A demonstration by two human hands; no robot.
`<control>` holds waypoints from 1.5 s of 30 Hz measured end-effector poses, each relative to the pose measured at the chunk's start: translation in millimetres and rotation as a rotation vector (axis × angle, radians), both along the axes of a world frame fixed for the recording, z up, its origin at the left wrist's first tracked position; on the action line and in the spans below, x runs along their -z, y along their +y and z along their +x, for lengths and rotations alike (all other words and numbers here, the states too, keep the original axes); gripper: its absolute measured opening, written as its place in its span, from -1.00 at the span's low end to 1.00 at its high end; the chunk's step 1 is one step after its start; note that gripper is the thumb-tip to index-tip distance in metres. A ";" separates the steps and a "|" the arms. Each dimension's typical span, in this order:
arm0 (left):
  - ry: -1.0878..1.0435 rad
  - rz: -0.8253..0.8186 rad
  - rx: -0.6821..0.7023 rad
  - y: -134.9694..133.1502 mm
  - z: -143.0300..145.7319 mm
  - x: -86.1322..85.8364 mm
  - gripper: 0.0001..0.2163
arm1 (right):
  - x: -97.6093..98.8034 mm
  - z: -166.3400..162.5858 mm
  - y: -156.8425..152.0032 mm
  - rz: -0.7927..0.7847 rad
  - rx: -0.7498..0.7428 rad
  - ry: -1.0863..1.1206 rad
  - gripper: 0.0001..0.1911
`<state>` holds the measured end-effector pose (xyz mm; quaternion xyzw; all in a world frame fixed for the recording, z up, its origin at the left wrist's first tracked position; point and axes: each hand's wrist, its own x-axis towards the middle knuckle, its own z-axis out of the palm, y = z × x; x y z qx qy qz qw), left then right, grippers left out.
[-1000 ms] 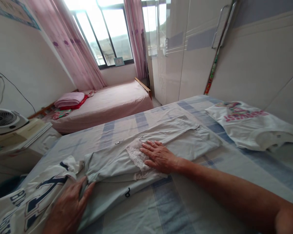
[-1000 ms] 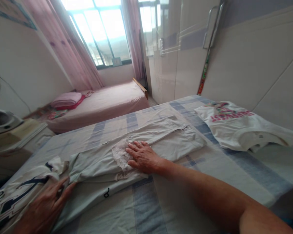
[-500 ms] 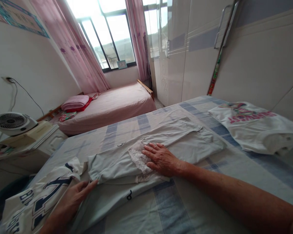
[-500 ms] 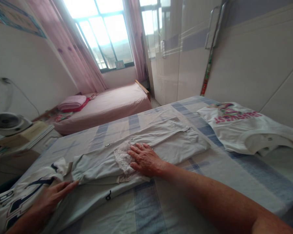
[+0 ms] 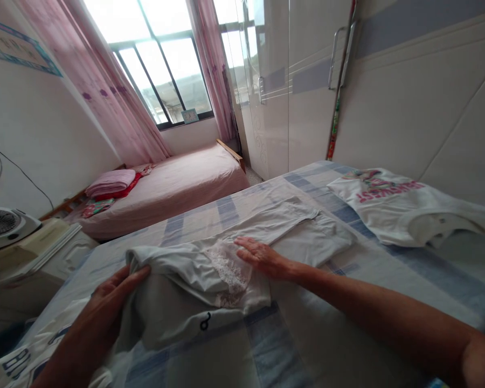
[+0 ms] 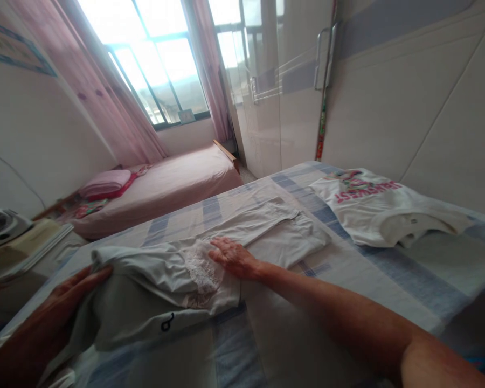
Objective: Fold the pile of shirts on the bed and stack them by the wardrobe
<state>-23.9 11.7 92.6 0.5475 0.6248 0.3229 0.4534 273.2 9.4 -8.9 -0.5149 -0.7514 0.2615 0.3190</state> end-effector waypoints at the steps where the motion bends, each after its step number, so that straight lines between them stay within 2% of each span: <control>1: -0.050 0.016 0.025 4.8 14.6 -12.0 -0.39 | -4.2 8.8 2.0 -0.020 0.011 0.104 -0.47; 4: -0.201 0.098 0.135 18.6 74.6 -43.0 -0.46 | -15.3 46.9 7.2 -0.114 0.042 0.501 -0.48; 7: -0.242 0.212 0.359 29.6 146.9 -59.4 -0.56 | -23.4 92.7 11.1 -0.268 0.105 0.842 -0.49; 10: -0.237 0.286 0.655 36.9 203.1 -56.4 -0.61 | -27.0 133.5 11.2 -0.442 0.208 1.024 -0.49; 12: -0.123 0.445 0.715 39.8 219.4 -40.8 -0.64 | -24.5 154.3 8.8 -0.536 0.242 1.085 -0.46; 14: 0.029 0.602 0.639 41.4 217.9 -14.7 -0.67 | -17.9 168.2 6.4 -0.598 0.257 1.102 -0.43; 16: 0.172 0.660 0.535 41.9 204.4 16.6 -0.67 | -9.8 174.1 5.7 -0.599 0.297 1.059 -0.46; 18: 0.320 0.656 0.474 40.8 187.9 45.3 -0.64 | -4.0 172.4 6.9 -0.517 0.382 0.939 -0.44; 21: 0.494 0.667 0.473 36.3 172.9 71.4 -0.59 | -4.5 161.9 8.7 -0.370 0.469 0.707 -0.19; 24: 0.577 0.719 0.535 30.1 173.7 78.8 -0.54 | -14.5 157.0 7.1 -0.170 0.469 0.501 -0.17; 27: 0.642 0.784 0.639 21.9 182.4 82.8 -0.52 | -24.2 167.0 3.4 -0.008 0.484 0.241 -0.23; 30: 0.717 0.816 0.752 12.6 192.0 92.5 -0.48 | -27.1 177.5 -0.4 -0.017 0.644 -0.123 -0.28; 32: 0.764 0.827 0.778 8.0 196.7 99.4 -0.45 | -26.9 172.4 -2.8 0.058 0.765 -0.361 -0.35; 33: 0.782 0.831 0.775 6.6 198.3 101.9 -0.44 | -26.6 165.2 -4.2 0.133 0.772 -0.444 -0.39; 34: 0.795 0.834 0.768 5.7 199.4 103.5 -0.43 | -26.1 155.6 -5.6 0.218 0.732 -0.496 -0.42; 36: 0.811 0.832 0.764 5.2 200.2 104.4 -0.43 | -23.3 133.8 -8.3 0.341 0.521 -0.535 -0.48; 38: 0.820 0.830 0.756 5.3 200.0 103.7 -0.42 | -17.0 118.2 -9.9 0.351 0.303 -0.555 -0.53; 40: 0.823 0.830 0.748 5.1 199.6 103.0 -0.42 | -8.1 116.1 -9.6 0.262 0.243 -0.594 -0.55; 43: 0.816 0.841 0.737 4.1 199.4 103.2 -0.43 | -0.3 134.1 -4.7 0.117 0.354 -0.578 -0.55; 45: 0.803 0.848 0.736 3.4 199.5 103.9 -0.43 | -4.4 148.3 3.4 0.111 0.456 -0.506 -0.55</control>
